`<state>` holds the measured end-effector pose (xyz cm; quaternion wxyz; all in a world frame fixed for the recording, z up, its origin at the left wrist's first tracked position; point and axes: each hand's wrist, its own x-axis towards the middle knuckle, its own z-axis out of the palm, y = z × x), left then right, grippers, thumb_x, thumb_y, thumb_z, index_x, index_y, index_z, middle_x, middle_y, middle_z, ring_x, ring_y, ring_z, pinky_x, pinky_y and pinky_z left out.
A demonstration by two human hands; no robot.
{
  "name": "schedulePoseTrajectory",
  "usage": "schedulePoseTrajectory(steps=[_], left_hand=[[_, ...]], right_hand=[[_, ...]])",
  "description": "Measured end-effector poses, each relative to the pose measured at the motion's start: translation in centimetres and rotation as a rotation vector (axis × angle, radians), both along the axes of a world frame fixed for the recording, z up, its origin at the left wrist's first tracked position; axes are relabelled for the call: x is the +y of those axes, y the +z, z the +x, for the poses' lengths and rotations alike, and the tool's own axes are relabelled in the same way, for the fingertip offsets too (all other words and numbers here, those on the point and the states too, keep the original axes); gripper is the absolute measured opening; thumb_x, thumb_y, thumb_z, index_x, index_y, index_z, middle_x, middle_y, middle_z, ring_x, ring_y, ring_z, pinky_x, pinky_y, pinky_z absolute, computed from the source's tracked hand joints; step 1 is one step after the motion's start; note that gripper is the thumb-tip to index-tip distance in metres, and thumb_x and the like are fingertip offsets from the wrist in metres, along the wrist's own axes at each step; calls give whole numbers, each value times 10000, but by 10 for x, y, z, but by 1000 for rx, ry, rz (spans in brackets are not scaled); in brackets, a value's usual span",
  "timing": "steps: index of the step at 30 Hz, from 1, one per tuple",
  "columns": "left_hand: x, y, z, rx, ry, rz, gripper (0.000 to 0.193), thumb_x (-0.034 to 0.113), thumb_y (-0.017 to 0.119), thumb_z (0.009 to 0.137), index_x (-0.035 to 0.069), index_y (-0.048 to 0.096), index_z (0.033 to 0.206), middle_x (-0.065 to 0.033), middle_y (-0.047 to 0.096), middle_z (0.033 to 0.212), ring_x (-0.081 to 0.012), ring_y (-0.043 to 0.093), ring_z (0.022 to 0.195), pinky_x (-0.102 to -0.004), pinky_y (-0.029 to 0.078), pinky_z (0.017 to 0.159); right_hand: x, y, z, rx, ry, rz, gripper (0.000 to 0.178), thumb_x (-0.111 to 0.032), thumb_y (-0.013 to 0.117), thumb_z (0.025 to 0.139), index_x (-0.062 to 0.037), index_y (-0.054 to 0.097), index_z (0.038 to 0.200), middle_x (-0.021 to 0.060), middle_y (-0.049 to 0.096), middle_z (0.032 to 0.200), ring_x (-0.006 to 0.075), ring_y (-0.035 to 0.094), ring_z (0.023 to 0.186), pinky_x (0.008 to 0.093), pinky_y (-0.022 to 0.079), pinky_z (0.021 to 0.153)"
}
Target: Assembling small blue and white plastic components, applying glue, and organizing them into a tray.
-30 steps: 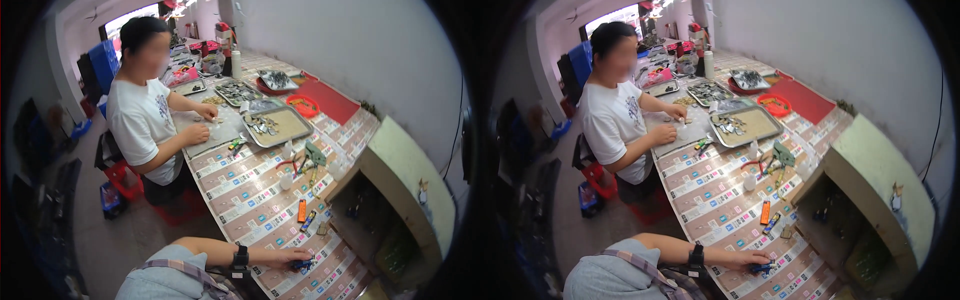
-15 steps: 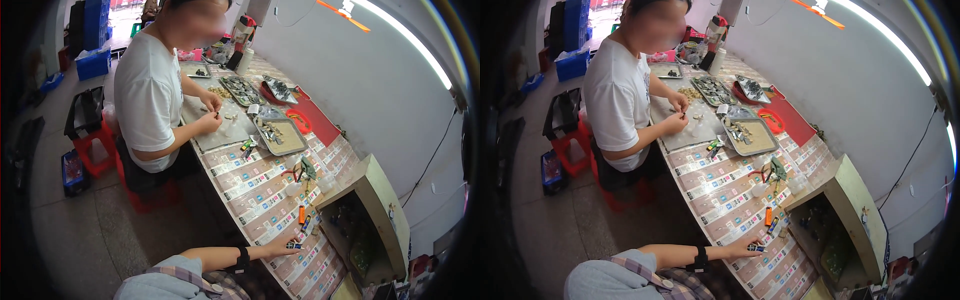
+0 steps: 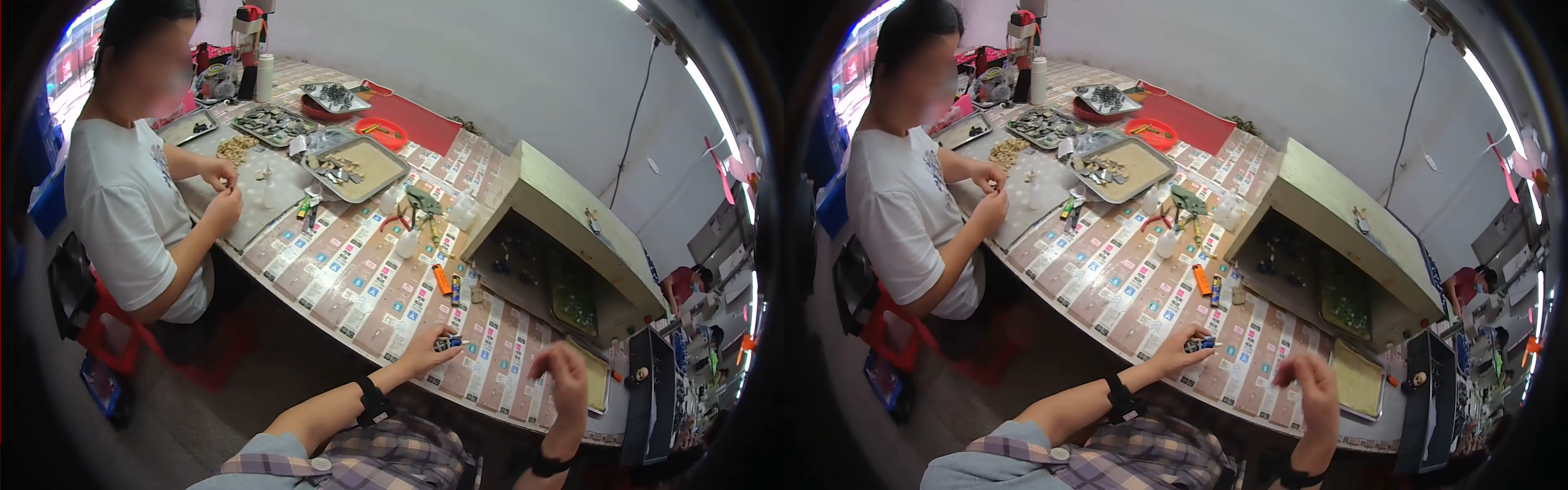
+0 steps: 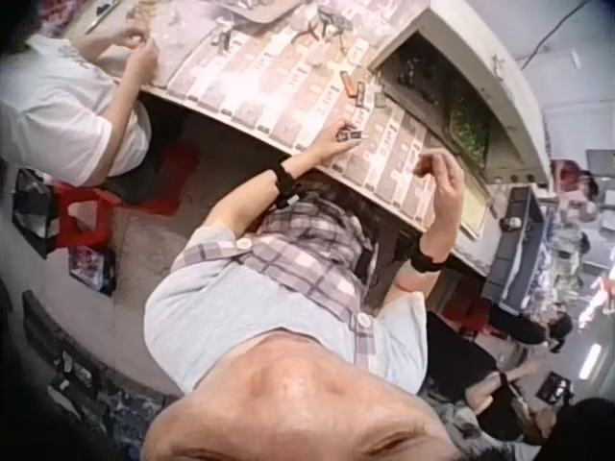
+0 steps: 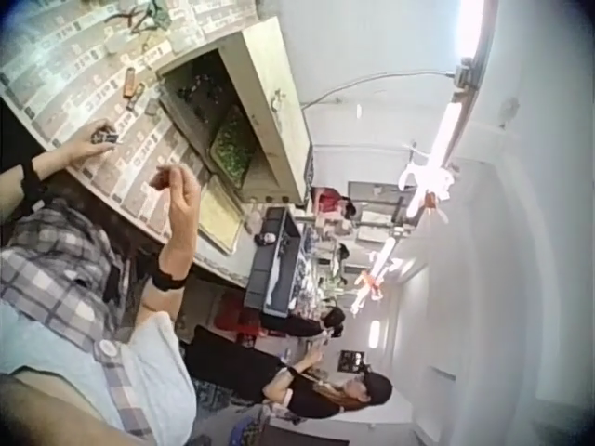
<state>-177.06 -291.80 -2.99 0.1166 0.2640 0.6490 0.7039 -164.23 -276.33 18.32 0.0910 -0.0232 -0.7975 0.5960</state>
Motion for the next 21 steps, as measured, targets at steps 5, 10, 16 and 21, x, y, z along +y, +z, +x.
schedulePoseTrajectory(steps=[5,10,16,21], left_hand=[[-47,11,-25,18,150,-78,391,302,666,762,80,528,1052,-97,592,926,-194,581,836,-292,458,743],[-103,17,-60,80,459,-216,364,222,676,744,40,532,1024,-103,606,881,-192,592,817,-290,464,731],[-95,21,-67,75,616,-190,322,197,676,733,28,544,973,-112,609,873,-202,599,803,-292,468,719],[-98,19,-64,90,696,-217,285,181,677,729,30,555,938,-104,615,856,-192,602,779,-284,473,709]], right_hand=[[-15,-1,-103,43,42,-113,151,-125,519,866,-22,568,965,46,592,831,104,558,788,236,438,714],[-36,-104,-213,-59,68,-181,412,-191,616,814,-22,485,1166,86,565,1004,140,540,923,258,427,795],[-67,-216,-311,-64,-127,-118,582,-188,715,722,-35,450,1217,119,575,1028,199,564,894,300,441,809],[-83,-246,-334,47,-132,303,437,-308,708,664,-10,601,965,172,603,873,311,580,839,380,456,744]])
